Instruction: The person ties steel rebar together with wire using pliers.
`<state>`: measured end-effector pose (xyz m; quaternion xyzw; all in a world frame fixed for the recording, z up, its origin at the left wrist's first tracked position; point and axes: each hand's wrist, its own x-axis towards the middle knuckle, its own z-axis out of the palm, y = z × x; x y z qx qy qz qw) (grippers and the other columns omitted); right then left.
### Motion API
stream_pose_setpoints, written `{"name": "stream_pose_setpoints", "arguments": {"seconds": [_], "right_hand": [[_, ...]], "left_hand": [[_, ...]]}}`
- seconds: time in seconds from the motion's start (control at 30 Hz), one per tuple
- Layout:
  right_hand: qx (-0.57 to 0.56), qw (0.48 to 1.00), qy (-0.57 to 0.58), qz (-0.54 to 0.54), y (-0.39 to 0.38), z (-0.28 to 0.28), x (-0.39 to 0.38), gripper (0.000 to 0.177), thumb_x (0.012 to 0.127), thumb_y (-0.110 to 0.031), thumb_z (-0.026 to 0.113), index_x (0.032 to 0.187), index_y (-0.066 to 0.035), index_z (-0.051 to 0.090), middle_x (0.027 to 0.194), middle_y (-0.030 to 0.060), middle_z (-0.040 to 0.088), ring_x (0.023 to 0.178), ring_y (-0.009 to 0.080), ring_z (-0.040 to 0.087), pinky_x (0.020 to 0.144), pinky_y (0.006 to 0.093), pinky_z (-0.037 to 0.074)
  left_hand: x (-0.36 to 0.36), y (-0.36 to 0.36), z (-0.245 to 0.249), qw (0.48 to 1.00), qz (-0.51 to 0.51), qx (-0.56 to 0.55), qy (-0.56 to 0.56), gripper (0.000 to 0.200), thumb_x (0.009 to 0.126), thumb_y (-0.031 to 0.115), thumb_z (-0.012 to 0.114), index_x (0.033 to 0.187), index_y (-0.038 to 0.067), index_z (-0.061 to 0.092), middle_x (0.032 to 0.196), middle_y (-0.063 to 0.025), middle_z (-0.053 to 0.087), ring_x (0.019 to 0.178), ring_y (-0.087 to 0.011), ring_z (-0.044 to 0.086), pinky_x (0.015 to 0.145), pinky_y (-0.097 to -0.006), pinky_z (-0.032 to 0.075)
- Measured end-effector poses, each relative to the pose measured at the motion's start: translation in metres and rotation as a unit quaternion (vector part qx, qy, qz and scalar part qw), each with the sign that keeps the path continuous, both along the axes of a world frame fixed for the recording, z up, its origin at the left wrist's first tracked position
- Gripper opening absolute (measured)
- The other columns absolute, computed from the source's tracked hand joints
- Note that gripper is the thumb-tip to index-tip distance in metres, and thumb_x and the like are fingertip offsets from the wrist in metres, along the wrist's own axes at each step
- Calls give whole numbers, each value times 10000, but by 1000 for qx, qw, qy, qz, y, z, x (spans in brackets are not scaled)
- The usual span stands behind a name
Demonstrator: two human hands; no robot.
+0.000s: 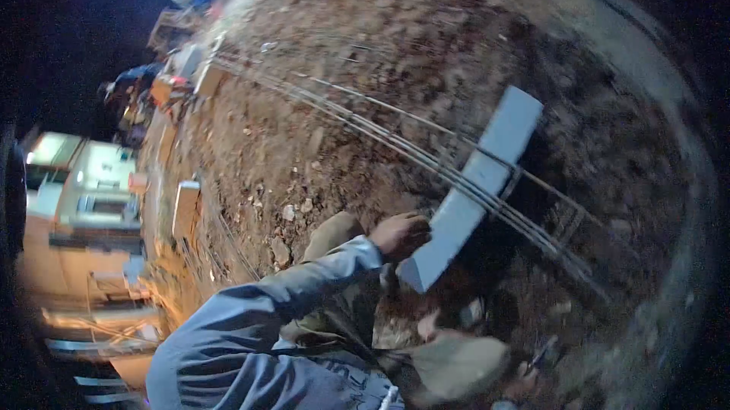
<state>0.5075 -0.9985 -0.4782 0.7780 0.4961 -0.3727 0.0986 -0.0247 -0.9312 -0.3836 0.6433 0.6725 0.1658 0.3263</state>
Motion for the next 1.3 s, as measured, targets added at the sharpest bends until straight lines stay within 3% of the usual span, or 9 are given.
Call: {"name": "stream_pose_setpoints", "arguments": {"seconds": [0.1,0.2,0.23,0.53,0.57,0.6,0.67,0.93,1.3], "right_hand": [[278,880,-226,312,37,-59,-14,477,875,-431,441,1119,-27,508,943,161,581,852,325,553,783,432,427],[393,894,9,-217,110,-132,-44,297,802,-443,567,696,-199,698,627,-17,584,507,105,446,485,293,404],[330,944,-13,6,143,-80,-67,399,919,-321,392,1160,-31,522,903,169,597,700,290,575,671,387,480],[267,899,-87,335,269,25,-154,357,866,-306,515,996,21,572,937,197,558,801,314,531,688,443,411],[445,803,-118,379,294,-60,-106,312,817,-271,575,953,10,586,873,179,578,734,266,546,653,406,414],[445,801,-118,382,297,-43,-114,312,817,-271,575,953,10,586,873,179,578,734,266,546,653,406,414],[78,941,71,321,306,12,-138,303,759,-240,602,916,19,598,792,139,592,707,207,558,644,341,428],[-59,946,83,308,313,56,-179,333,590,-170,723,842,27,629,825,112,644,781,205,601,683,329,459],[161,868,4,470,296,25,-157,221,697,-105,634,863,34,592,750,196,603,722,355,573,648,418,439]], "left_hand": [[-20,39,-37,997,20,33,64,290,775,292,575,931,46,562,928,-165,554,887,-348,537,738,-429,445],[-45,56,-68,991,8,60,123,308,768,308,573,967,72,563,957,-138,559,935,-310,536,755,-438,423],[-55,60,-80,988,28,62,137,314,757,299,577,983,82,559,969,-127,559,947,-301,533,764,-432,416],[-97,75,-130,967,140,68,200,348,744,115,504,1091,150,498,1087,-94,501,994,-270,492,786,-406,384],[-95,74,-131,961,149,88,216,341,742,111,499,1080,149,501,1061,-104,502,983,-277,490,781,-410,388],[-93,74,-131,954,157,109,231,334,739,106,494,1070,148,504,1035,-115,502,972,-284,488,775,-414,392],[-81,75,-110,957,168,85,223,330,728,114,508,1057,131,498,992,-124,495,968,-289,479,761,-410,402],[-74,71,-120,939,174,140,262,401,696,156,550,1088,118,474,1011,-118,470,979,-271,472,809,-400,375],[-85,77,-135,950,113,99,272,351,803,151,411,1117,254,532,998,-91,488,975,-229,494,937,-461,276]]}}
